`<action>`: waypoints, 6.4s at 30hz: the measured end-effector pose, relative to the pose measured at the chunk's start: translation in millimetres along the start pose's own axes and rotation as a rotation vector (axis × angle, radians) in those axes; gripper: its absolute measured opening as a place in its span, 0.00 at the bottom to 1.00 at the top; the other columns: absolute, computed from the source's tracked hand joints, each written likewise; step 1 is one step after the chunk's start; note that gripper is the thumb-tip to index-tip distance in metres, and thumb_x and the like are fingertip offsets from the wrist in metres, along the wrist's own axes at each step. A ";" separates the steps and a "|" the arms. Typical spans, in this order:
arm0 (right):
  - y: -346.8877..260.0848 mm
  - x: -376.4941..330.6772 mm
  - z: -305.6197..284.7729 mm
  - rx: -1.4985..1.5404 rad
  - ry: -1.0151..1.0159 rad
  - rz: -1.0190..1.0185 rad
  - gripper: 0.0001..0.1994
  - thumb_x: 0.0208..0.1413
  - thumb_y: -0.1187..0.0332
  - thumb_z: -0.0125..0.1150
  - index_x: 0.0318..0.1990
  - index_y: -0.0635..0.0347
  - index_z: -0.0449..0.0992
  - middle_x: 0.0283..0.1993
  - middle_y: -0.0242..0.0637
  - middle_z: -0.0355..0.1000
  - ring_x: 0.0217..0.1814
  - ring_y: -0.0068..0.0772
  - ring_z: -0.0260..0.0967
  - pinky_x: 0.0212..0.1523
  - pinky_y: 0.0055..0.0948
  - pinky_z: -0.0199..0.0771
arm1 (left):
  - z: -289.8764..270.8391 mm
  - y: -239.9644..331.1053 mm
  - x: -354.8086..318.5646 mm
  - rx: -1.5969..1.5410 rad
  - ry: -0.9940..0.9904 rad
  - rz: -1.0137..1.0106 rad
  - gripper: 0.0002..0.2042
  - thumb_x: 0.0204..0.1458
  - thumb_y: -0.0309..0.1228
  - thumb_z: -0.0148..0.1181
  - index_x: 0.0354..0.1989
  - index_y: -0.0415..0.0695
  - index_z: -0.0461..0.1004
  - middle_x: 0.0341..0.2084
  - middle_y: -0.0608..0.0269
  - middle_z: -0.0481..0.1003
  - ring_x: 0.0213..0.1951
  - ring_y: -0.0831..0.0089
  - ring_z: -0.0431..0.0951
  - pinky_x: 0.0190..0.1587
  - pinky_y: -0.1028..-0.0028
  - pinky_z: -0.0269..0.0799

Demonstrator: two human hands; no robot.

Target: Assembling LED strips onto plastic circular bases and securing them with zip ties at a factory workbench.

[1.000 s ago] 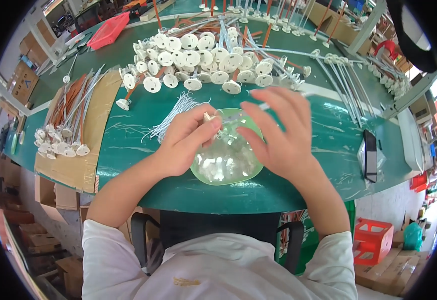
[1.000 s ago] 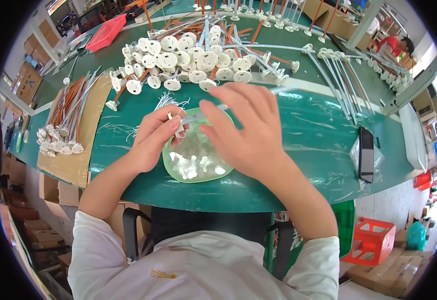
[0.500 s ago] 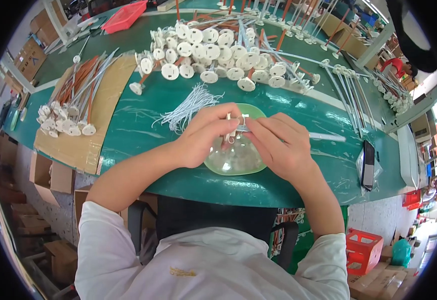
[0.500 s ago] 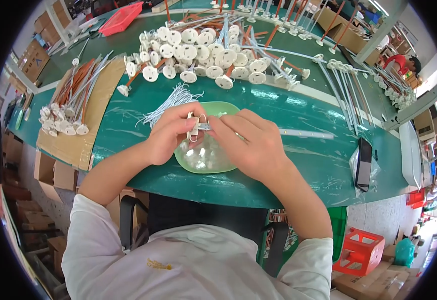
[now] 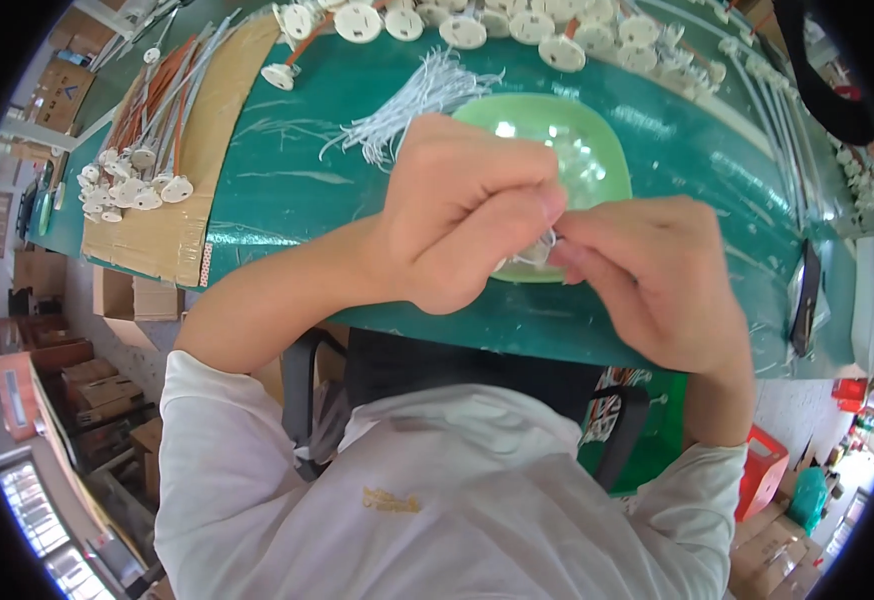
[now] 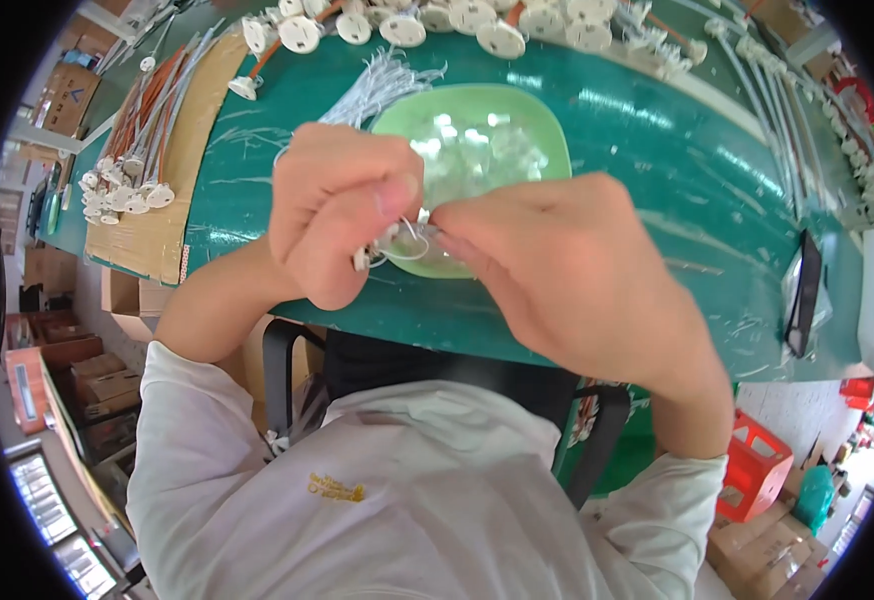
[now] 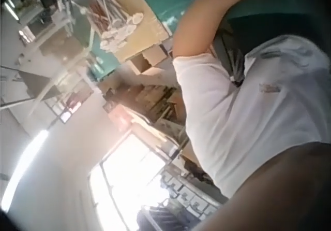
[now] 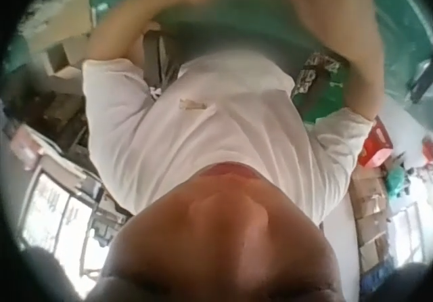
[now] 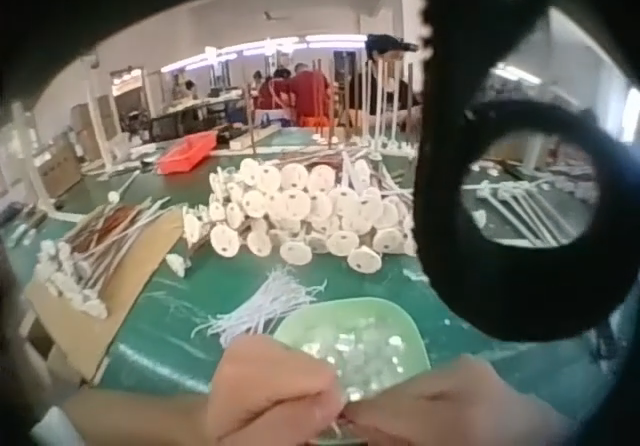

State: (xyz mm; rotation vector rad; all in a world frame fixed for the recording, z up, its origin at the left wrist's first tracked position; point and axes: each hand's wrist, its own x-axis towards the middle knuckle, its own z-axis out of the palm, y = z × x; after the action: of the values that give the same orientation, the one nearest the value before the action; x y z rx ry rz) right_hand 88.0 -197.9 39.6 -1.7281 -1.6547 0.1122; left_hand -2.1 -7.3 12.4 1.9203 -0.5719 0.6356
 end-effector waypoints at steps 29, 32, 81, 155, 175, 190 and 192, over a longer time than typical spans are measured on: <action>3.6 -9.0 23.6 0.067 0.140 -0.009 0.08 0.45 0.83 0.55 0.33 0.68 0.77 0.22 0.38 0.73 0.18 0.35 0.71 0.19 0.25 0.68 | 8.7 -0.6 -7.2 -0.249 -0.110 -0.432 0.19 0.57 0.45 0.47 0.44 0.40 0.57 0.17 0.57 0.70 0.17 0.77 0.60 0.20 0.75 0.51; 1.7 -9.0 21.1 0.072 0.127 0.013 0.06 0.46 0.82 0.56 0.32 0.68 0.76 0.21 0.38 0.73 0.18 0.35 0.71 0.19 0.26 0.68 | 7.3 -0.9 -8.1 -0.272 -0.117 -0.457 0.22 0.57 0.47 0.47 0.48 0.41 0.57 0.18 0.57 0.72 0.17 0.78 0.61 0.20 0.76 0.51; -59.6 -60.0 -37.7 -1.146 -0.531 -0.344 0.07 0.36 0.74 0.69 0.28 0.59 0.80 0.29 0.40 0.75 0.31 0.42 0.75 0.38 0.33 0.77 | 154.5 37.1 -42.4 0.786 -0.384 -0.126 0.29 0.49 0.52 0.64 0.60 0.58 0.72 0.62 0.63 0.66 0.69 0.54 0.55 0.71 0.51 0.44; 11.8 -134.7 13.6 0.492 0.605 0.457 0.10 0.47 0.86 0.66 0.38 0.74 0.78 0.30 0.38 0.77 0.31 0.20 0.73 0.33 0.18 0.71 | 119.5 30.2 -30.7 -0.127 -0.198 -0.267 0.21 0.53 0.20 0.58 0.57 0.38 0.68 0.48 0.51 0.75 0.44 0.58 0.80 0.49 0.67 0.77; 15.7 -139.5 8.1 0.345 0.545 0.416 0.08 0.47 0.84 0.66 0.37 0.72 0.79 0.30 0.39 0.77 0.31 0.22 0.74 0.33 0.20 0.71 | 120.2 30.0 -26.3 -0.231 -0.225 -0.299 0.28 0.54 0.26 0.60 0.63 0.35 0.59 0.37 0.55 0.81 0.47 0.64 0.79 0.54 0.69 0.68; 26.8 2.1 -18.6 0.139 0.848 0.153 0.07 0.52 0.75 0.68 0.35 0.67 0.77 0.27 0.33 0.76 0.24 0.21 0.72 0.24 0.20 0.70 | 13.9 12.9 24.2 -0.744 -0.065 -0.617 0.19 0.65 0.31 0.50 0.60 0.32 0.66 0.52 0.46 0.74 0.53 0.59 0.77 0.55 0.62 0.74; 41.2 9.6 -15.0 -0.347 0.740 -0.259 0.10 0.45 0.72 0.72 0.33 0.64 0.77 0.24 0.35 0.73 0.22 0.26 0.72 0.22 0.22 0.68 | 4.8 -4.4 22.6 -0.745 -0.032 -0.620 0.19 0.65 0.33 0.50 0.60 0.33 0.66 0.52 0.47 0.73 0.54 0.58 0.76 0.56 0.61 0.74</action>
State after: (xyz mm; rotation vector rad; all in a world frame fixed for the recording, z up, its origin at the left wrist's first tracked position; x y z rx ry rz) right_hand 131.8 -192.0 32.0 -1.4984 -1.3474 -0.8769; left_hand 18.5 -12.4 22.5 1.2835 -0.1597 -0.0272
